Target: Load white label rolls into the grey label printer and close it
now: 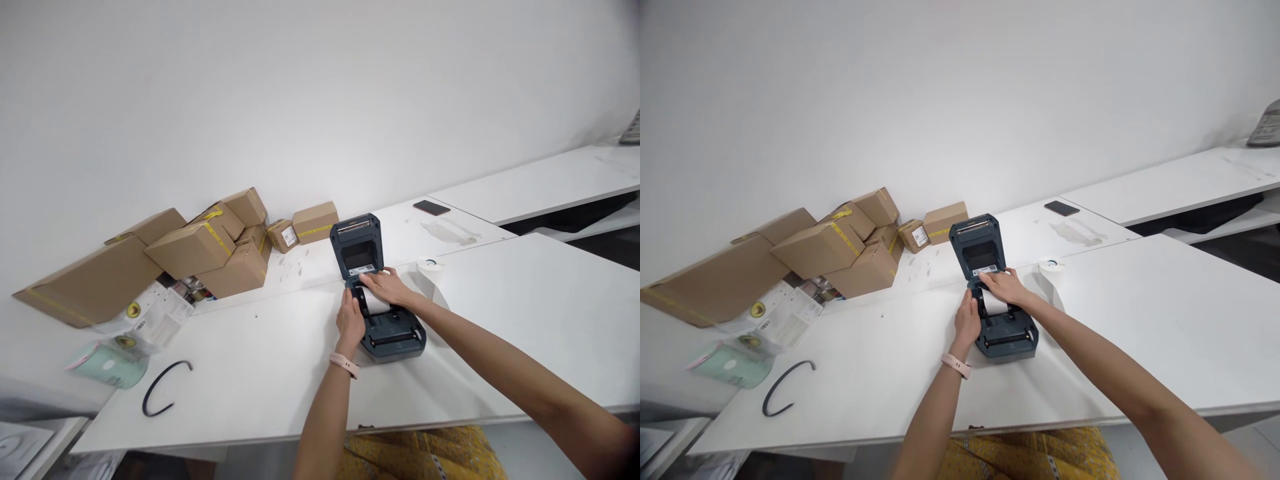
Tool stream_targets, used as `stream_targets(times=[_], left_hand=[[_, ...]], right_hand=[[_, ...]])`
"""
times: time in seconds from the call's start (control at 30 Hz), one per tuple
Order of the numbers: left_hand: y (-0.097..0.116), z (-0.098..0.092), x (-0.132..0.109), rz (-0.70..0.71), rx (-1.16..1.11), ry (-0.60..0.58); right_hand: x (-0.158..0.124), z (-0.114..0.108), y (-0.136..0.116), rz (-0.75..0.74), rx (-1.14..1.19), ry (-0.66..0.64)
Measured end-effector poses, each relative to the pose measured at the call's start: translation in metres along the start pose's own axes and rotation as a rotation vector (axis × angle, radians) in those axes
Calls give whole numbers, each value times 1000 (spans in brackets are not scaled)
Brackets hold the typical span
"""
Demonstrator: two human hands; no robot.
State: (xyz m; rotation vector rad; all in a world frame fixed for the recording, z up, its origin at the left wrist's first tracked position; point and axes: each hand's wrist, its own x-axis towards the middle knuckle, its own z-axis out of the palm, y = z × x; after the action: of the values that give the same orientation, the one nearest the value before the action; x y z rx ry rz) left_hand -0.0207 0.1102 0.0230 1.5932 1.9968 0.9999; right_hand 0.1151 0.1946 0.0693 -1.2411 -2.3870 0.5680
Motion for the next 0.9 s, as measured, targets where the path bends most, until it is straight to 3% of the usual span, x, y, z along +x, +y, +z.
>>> stream_targets(times=[0.1,0.27,0.47,0.53,0.73,0.9], left_hand=[[0,0,-1,12,-4,3],[5,-4,0,-33,8,9],[20,-7,2,-129,94,51],[25,-7,3,-147,135,63],[26,-6,2,-139,219,39],[25,-4,6,-148,247,40]], right_hand=[[-10,-15,2,-6,117,-81],[-51,-39,0,-112,490,-326],[-81,-45,-2,-152,595,-480],[-77,-39,-2,-173,502,-419],[-32,-11,-17,-198,-293,-100],[2,-1,-20,-211,-446,-65]])
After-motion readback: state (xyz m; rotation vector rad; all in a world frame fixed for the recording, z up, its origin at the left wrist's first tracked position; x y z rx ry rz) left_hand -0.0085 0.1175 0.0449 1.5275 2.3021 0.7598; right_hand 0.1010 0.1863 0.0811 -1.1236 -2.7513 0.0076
